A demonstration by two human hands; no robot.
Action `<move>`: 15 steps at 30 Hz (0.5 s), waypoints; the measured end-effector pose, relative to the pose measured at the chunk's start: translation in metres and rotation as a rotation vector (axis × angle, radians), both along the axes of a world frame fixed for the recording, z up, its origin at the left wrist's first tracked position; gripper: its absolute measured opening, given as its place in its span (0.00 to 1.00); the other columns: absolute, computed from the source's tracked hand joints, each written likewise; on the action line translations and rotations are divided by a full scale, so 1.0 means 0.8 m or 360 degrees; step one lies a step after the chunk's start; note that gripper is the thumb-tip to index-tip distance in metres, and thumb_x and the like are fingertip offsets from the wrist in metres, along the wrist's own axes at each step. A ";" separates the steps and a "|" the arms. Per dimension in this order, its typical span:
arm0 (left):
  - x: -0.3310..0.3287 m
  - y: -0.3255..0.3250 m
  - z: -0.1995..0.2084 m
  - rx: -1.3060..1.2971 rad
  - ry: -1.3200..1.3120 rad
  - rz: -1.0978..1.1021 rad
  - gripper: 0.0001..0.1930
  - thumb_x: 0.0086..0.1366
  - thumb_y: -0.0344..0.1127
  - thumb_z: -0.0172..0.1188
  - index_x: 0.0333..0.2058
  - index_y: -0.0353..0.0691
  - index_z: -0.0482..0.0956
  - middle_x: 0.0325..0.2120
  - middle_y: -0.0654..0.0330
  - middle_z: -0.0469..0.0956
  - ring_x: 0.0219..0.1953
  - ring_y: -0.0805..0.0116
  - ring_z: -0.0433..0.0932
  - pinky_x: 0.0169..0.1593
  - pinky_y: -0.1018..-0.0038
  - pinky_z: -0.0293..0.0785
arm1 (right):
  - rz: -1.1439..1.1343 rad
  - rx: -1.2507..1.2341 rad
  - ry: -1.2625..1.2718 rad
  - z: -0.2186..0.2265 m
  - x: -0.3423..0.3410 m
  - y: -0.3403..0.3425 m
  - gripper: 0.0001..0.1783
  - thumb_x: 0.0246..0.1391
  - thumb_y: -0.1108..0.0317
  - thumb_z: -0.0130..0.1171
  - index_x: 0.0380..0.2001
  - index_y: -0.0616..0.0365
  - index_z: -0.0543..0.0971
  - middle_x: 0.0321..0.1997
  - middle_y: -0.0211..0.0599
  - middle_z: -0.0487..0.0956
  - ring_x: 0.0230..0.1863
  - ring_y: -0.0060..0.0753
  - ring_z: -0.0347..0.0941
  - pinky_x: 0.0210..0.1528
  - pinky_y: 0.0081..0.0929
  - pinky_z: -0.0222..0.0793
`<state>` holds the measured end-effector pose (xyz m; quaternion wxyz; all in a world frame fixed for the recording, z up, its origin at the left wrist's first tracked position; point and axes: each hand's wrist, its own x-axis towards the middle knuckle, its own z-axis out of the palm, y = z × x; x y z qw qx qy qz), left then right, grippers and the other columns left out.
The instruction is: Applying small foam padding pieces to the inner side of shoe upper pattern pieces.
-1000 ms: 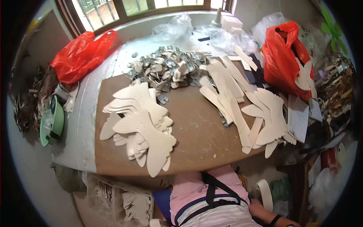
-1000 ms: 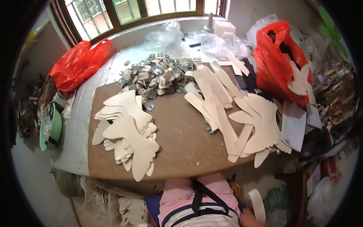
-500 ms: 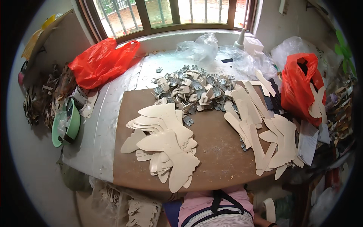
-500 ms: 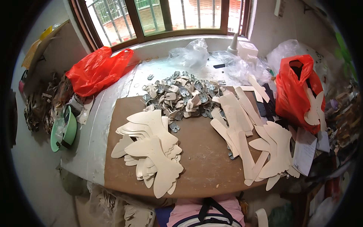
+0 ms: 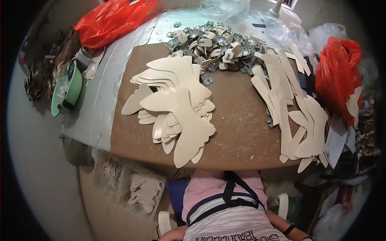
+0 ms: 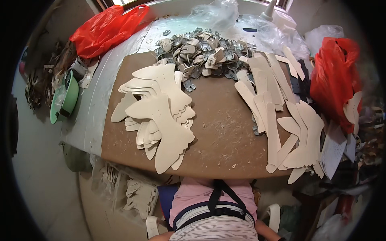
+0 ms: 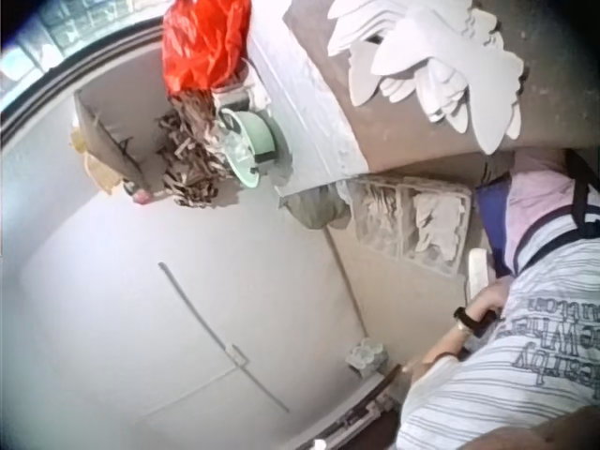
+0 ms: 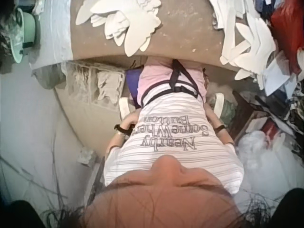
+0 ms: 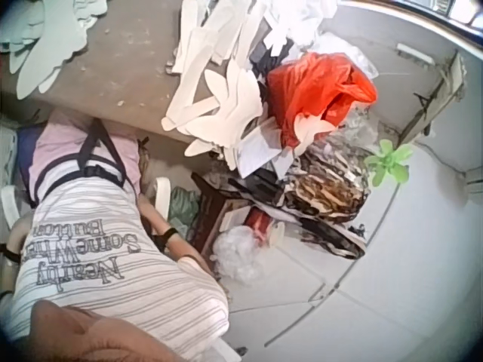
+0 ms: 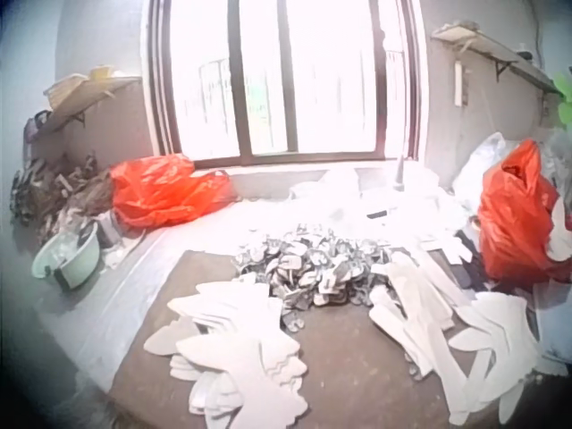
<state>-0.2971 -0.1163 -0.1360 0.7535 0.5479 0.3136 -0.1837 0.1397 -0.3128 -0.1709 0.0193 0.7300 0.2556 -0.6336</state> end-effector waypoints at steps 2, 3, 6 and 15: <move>0.012 0.006 -0.001 0.0242 -0.0028 -0.0184 0.23 0.53 0.46 0.65 0.43 0.35 0.80 0.40 0.42 0.79 0.42 0.55 0.80 0.44 0.64 0.74 | 0.0540 0.0022 -0.0086 0.038 0.017 0.039 0.23 0.57 0.55 0.51 0.43 0.66 0.78 0.46 0.55 0.79 0.44 0.49 0.78 0.46 0.39 0.71; 0.024 0.010 0.008 0.0283 -0.0036 -0.0185 0.23 0.53 0.46 0.65 0.43 0.35 0.80 0.40 0.42 0.79 0.42 0.55 0.80 0.44 0.64 0.74 | 0.1070 0.0024 -0.0191 0.057 0.024 0.062 0.22 0.57 0.54 0.51 0.40 0.63 0.80 0.45 0.55 0.79 0.44 0.53 0.78 0.46 0.41 0.71; 0.064 0.050 0.032 0.0858 0.0332 -0.0861 0.17 0.55 0.46 0.58 0.28 0.36 0.83 0.29 0.43 0.79 0.34 0.44 0.79 0.36 0.55 0.74 | 0.1084 0.0056 -0.0139 0.141 0.050 0.159 0.19 0.56 0.54 0.51 0.36 0.59 0.82 0.42 0.50 0.80 0.42 0.55 0.76 0.45 0.45 0.71; 0.272 0.293 0.208 0.2058 -0.0033 0.0832 0.12 0.61 0.35 0.62 0.42 0.37 0.76 0.31 0.50 0.78 0.32 0.52 0.78 0.37 0.66 0.75 | 0.0087 0.1917 0.0111 0.321 0.040 0.383 0.11 0.55 0.72 0.58 0.41 0.61 0.80 0.31 0.38 0.80 0.31 0.32 0.77 0.36 0.25 0.73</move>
